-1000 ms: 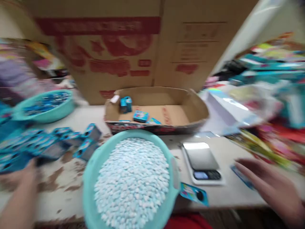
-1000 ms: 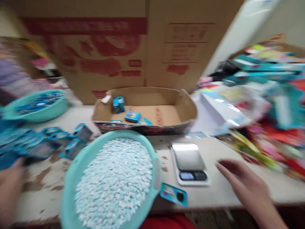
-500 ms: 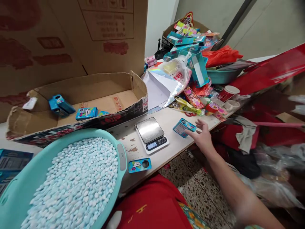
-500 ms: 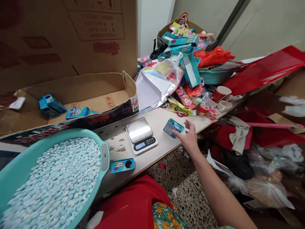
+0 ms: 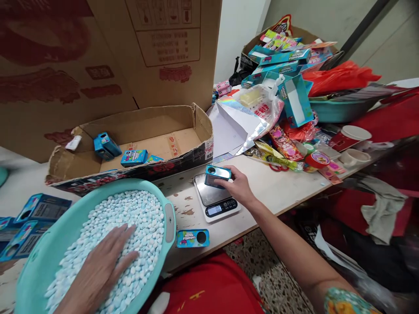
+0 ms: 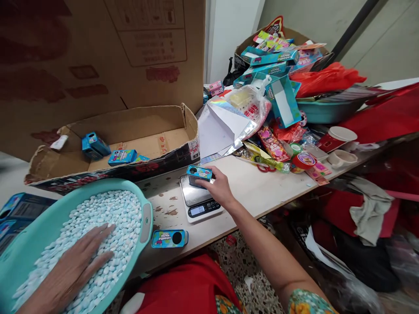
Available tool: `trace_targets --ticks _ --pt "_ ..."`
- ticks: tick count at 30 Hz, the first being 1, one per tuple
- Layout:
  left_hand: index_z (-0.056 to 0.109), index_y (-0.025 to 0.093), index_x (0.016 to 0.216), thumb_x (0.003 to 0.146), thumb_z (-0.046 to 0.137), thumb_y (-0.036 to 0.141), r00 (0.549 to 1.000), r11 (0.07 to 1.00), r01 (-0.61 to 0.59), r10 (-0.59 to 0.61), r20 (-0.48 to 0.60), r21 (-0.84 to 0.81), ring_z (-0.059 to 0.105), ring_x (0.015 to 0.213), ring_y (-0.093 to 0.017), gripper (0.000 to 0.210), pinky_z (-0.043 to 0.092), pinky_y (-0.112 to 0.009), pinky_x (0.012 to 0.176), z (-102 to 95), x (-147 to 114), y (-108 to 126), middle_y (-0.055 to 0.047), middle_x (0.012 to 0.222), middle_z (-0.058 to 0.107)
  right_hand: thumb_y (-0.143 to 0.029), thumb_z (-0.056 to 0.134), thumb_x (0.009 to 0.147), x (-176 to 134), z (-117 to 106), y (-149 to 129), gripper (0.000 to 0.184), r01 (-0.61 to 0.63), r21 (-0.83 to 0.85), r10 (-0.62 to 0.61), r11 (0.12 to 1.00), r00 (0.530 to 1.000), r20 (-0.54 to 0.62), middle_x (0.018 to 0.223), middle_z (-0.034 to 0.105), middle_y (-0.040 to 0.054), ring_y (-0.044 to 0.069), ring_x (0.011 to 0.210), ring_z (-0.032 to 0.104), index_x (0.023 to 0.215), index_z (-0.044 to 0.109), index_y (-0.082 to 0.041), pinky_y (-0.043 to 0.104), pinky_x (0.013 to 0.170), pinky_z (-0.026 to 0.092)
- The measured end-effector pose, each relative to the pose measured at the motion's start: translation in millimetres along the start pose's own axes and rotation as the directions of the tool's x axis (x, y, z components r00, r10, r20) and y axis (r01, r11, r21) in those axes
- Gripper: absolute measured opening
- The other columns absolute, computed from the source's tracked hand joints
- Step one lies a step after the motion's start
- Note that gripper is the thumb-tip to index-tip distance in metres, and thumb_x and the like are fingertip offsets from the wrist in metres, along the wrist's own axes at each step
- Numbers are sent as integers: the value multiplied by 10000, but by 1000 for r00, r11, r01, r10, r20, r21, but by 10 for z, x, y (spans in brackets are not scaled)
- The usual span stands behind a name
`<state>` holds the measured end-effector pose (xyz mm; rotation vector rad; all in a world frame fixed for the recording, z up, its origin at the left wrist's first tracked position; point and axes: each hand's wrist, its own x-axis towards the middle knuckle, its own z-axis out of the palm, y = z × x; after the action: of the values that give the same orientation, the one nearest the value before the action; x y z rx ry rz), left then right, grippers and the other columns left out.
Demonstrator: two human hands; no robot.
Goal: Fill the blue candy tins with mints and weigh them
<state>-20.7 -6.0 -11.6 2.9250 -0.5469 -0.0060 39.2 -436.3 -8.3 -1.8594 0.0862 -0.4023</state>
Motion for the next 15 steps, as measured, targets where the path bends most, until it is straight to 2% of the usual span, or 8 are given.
trace_targets --ticks 3,6,8,10,13,15 --pt "494 330 1334 838 438 526 999 1000 -28 28 35 -4 479 1262 -273 536 415 -467 1042 50 32 28 -11 1392 497 -393 765 678 38 -4 88 524 20 37 -22 999 998 57 1098 634 44 217 981 594 1135 566 -231 350 870 473" --pt "502 316 1332 838 439 515 999 999 -32 32 21 10 494 1243 -270 536 408 -453 1040 46 21 11 -30 1372 516 -410 721 739 -17 -142 184 586 32 83 -30 996 999 -23 1261 556 83 232 1129 542 1249 482 -247 399 956 444" --pt "518 300 1319 827 438 539 1000 998 -13 12 25 60 510 1213 -287 553 422 -468 1011 38 20 20 -56 1319 558 -453 641 809 -105 -241 258 487 -5 119 25 993 986 -165 1251 558 98 228 1092 567 1221 498 -234 419 934 464" --pt "562 283 1271 822 419 548 999 993 7 -12 37 119 524 1176 -309 540 440 -491 968 32 30 50 -82 1261 591 -478 594 841 -230 -324 332 419 -60 128 96 990 951 -293 1206 584 97 224 1036 592 1166 534 -222 431 902 486" --pt "653 279 1111 818 410 494 996 989 -44 32 81 143 539 1135 -319 437 451 -495 937 31 45 99 -93 1200 620 -459 636 818 -453 -420 419 386 -117 105 149 988 910 -388 1128 622 88 221 996 603 1104 576 -207 434 887 494" --pt "673 272 1036 804 443 453 997 992 -51 44 70 115 563 1097 -303 374 462 -465 937 40 37 107 -102 1145 642 -421 674 794 -590 -465 455 361 -121 104 154 987 893 -422 1074 640 82 212 971 609 1068 597 -199 423 891 491"
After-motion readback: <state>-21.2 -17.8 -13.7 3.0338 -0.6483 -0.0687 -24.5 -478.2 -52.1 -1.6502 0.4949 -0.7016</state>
